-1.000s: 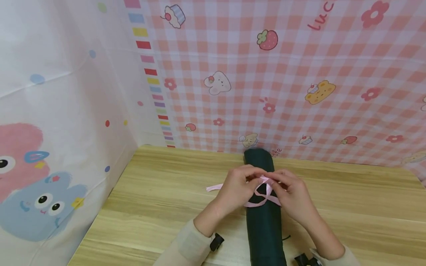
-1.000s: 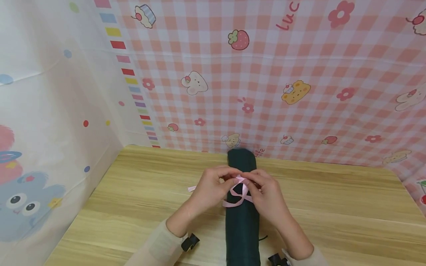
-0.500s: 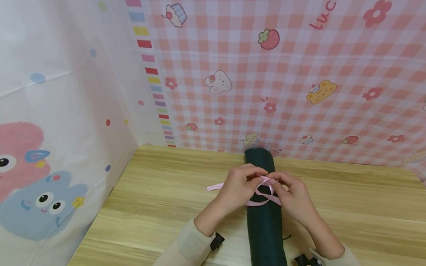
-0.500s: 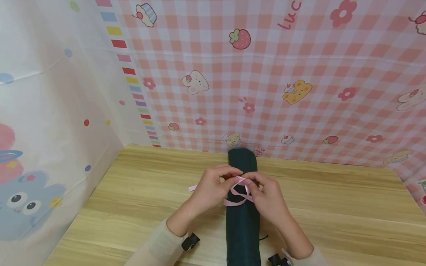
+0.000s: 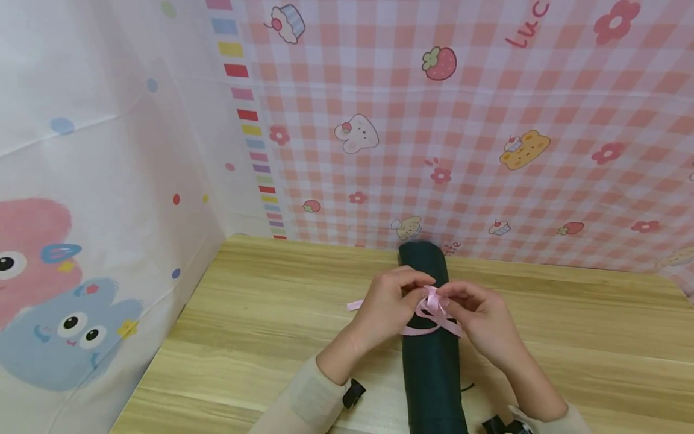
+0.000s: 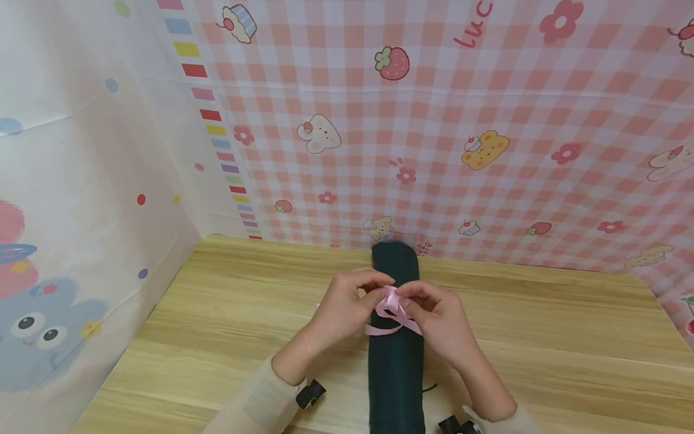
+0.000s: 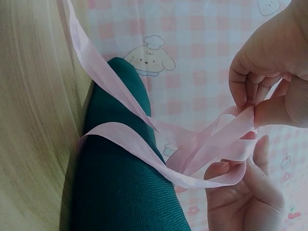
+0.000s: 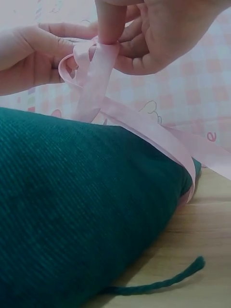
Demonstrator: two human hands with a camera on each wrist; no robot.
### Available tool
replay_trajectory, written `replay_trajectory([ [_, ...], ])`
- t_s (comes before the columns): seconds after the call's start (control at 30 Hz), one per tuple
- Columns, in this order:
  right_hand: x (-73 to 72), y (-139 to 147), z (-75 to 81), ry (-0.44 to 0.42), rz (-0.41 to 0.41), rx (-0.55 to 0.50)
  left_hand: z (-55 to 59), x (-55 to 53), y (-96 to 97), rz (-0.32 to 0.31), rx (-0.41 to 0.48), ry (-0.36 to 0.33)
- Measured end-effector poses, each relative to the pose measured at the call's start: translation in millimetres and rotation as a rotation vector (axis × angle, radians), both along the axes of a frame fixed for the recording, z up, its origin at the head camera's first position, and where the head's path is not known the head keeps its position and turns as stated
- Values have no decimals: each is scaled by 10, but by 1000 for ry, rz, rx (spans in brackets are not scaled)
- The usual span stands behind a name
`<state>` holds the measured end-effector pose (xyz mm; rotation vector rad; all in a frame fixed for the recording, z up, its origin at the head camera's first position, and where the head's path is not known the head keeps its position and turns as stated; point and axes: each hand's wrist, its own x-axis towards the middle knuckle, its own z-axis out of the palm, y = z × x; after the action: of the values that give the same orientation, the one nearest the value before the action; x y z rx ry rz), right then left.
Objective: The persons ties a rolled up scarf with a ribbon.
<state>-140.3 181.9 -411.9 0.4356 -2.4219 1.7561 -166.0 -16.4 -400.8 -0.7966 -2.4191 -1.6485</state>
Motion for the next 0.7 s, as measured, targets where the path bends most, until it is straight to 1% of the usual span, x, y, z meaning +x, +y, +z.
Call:
replay_trajectory([
  [0.2,5,3,-26,80,93,-64,5,7,-8,2,-13,-2],
  [0.3,12,-7,-37,121,122,-88,13,13,-10,-5,-6,-5],
  [0.4,22,-16,-38,127,121,-92,21,16,-11,-12,2,-8],
  [0.6,19,-13,-43,98,92,-41,8,7,-10,-12,5,-10],
  [0.7,12,-9,-42,115,110,-37,10,7,-11,-12,5,-8],
])
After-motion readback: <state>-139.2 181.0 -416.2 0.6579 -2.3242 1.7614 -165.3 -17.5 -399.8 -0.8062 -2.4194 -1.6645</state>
